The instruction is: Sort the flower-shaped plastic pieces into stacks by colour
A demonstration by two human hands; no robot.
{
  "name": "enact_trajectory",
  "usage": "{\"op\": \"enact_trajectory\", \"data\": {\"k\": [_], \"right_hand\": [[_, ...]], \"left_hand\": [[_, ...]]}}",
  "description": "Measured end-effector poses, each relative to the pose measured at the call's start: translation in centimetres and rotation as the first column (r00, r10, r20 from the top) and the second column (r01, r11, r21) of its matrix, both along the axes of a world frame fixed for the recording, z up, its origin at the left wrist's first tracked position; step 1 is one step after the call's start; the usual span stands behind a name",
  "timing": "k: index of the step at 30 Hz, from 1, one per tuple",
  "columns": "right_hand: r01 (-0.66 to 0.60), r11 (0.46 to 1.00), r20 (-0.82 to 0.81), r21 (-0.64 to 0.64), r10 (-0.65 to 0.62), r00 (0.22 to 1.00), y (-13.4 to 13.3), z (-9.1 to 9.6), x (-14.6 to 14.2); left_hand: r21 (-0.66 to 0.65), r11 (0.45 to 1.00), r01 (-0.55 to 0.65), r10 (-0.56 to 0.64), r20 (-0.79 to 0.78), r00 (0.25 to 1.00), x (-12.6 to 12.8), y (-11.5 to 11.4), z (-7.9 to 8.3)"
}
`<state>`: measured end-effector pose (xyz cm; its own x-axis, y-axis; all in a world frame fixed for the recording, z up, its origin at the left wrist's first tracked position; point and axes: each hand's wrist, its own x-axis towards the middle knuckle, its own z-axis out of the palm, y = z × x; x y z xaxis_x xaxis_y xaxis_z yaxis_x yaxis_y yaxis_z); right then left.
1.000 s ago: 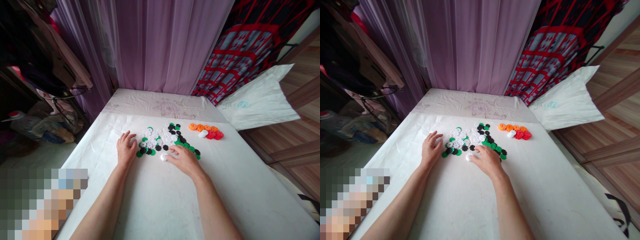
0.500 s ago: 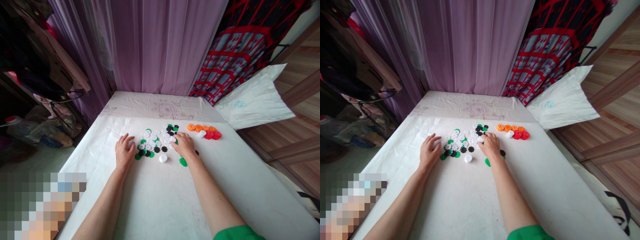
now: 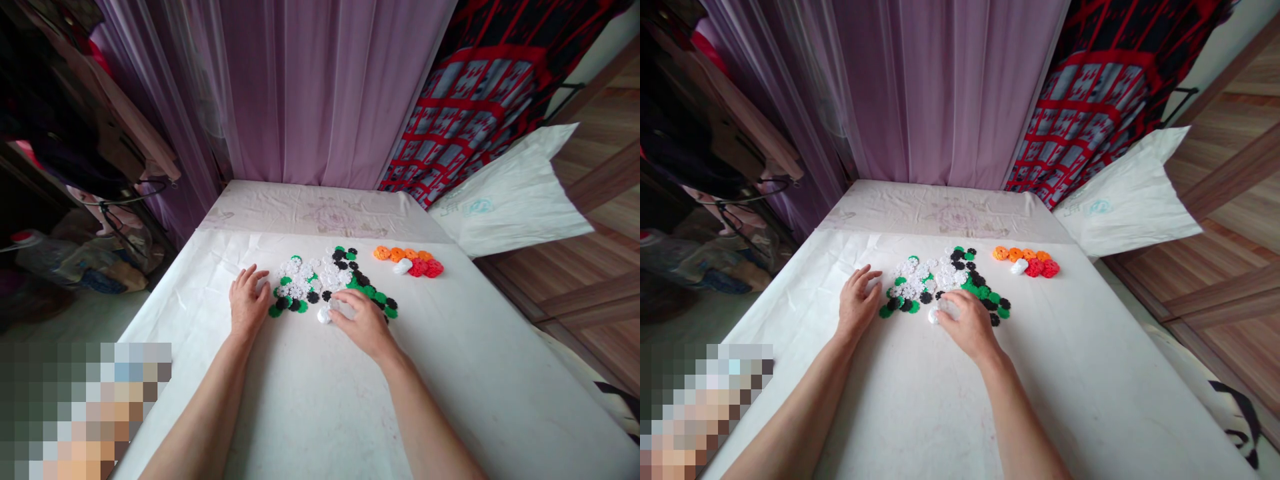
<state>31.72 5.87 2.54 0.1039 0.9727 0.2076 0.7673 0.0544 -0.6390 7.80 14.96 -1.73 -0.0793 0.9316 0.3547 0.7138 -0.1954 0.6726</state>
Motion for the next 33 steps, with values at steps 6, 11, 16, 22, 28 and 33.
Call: {"op": "enact_trajectory", "data": {"k": [6,11,16,22,28,33], "right_hand": [[-0.052,0.998,0.103,0.032,0.048,0.994,-0.2,0.2,-1.1],[-0.069,0.997,0.144,0.024,0.065,0.988,0.0,0.0,-1.1],[-0.075,0.997,0.170,0.019,0.071,0.983,0.0,-0.4,-1.3],[-0.078,0.997,0.214,-0.001,0.076,0.974,-0.2,-0.4,-1.2],[-0.091,0.995,0.238,-0.034,0.096,0.967,-0.2,-0.4,-1.2],[-0.080,0.996,0.249,-0.034,0.086,0.965,-0.2,-0.4,-1.5]], "left_hand": [[0.022,1.000,-0.001,0.001,-0.011,1.000,-0.1,0.3,-0.2],[0.022,1.000,0.000,0.000,-0.010,1.000,0.0,0.3,-0.4],[0.019,1.000,0.005,-0.005,0.005,1.000,-0.1,0.2,-0.3],[0.016,1.000,-0.009,0.008,0.017,1.000,0.1,0.1,-0.3],[0.008,1.000,-0.002,0.002,0.012,1.000,0.0,0.1,-0.2],[0.010,1.000,-0.005,0.004,0.007,1.000,0.0,0.1,-0.2]]}}
